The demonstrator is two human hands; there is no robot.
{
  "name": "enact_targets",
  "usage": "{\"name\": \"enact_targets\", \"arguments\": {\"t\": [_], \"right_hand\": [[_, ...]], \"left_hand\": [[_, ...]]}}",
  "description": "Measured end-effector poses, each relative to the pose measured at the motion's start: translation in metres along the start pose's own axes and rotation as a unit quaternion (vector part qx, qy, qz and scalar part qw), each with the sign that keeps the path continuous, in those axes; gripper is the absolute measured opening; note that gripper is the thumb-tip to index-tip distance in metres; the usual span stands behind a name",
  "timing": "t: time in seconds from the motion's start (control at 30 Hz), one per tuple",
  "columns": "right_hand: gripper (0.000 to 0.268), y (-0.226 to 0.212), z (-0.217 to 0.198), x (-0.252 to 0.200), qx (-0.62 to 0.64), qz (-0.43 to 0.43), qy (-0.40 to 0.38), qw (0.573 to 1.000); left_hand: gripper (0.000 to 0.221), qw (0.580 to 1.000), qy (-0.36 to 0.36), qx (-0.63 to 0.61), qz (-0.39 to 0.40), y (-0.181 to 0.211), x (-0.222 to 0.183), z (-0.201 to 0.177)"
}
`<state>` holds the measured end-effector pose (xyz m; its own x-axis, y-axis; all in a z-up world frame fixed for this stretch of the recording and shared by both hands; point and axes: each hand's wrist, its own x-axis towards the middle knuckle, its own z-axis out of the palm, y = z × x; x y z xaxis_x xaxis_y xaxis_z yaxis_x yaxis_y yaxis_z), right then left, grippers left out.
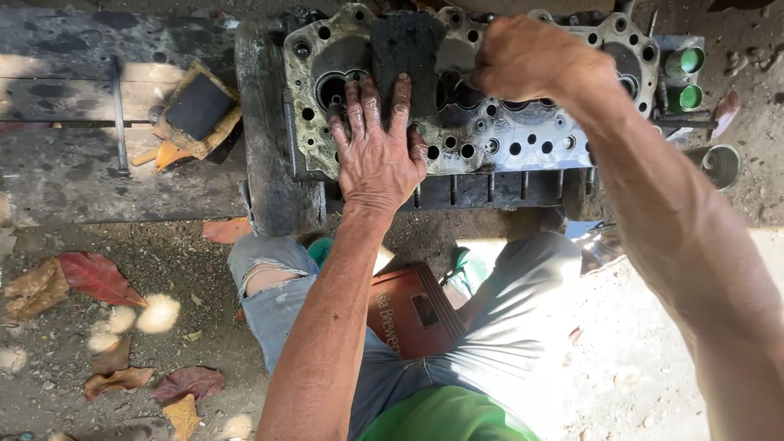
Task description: Cleaning carbon deposits from an engine cylinder head using a scouring pad and a small tool
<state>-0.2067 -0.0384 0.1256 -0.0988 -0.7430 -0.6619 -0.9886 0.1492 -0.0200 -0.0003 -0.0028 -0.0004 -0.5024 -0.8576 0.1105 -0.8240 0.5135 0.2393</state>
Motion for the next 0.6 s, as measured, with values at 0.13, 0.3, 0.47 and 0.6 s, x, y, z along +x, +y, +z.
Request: {"name": "enact_targets", "arguments": {"t": [0.13,0.3,0.47,0.6], "right_hand": [[0.036,0.007,0.003,0.003,0.032,0.014,-0.027,0.999],[0.041,-0.003,-0.005,-0.006,0.016,0.048,-0.045,0.998],[0.04,-0.004,-0.02,-0.015,0.04,0.03,-0.016,0.999],[0.022,0.007,0.024,0.016,0.022,0.02,-0.049,0.998]], "left_hand": [[0.076,1.0,0.004,0.002,0.009,0.002,0.0,-0.005],[0.077,1.0,0.005,0.005,0.005,0.004,-0.003,-0.006],[0.079,1.0,0.013,0.008,0.001,0.004,-0.001,-0.007],[0.079,1.0,0.013,-0.003,-0.001,0.006,-0.004,-0.004]]}}
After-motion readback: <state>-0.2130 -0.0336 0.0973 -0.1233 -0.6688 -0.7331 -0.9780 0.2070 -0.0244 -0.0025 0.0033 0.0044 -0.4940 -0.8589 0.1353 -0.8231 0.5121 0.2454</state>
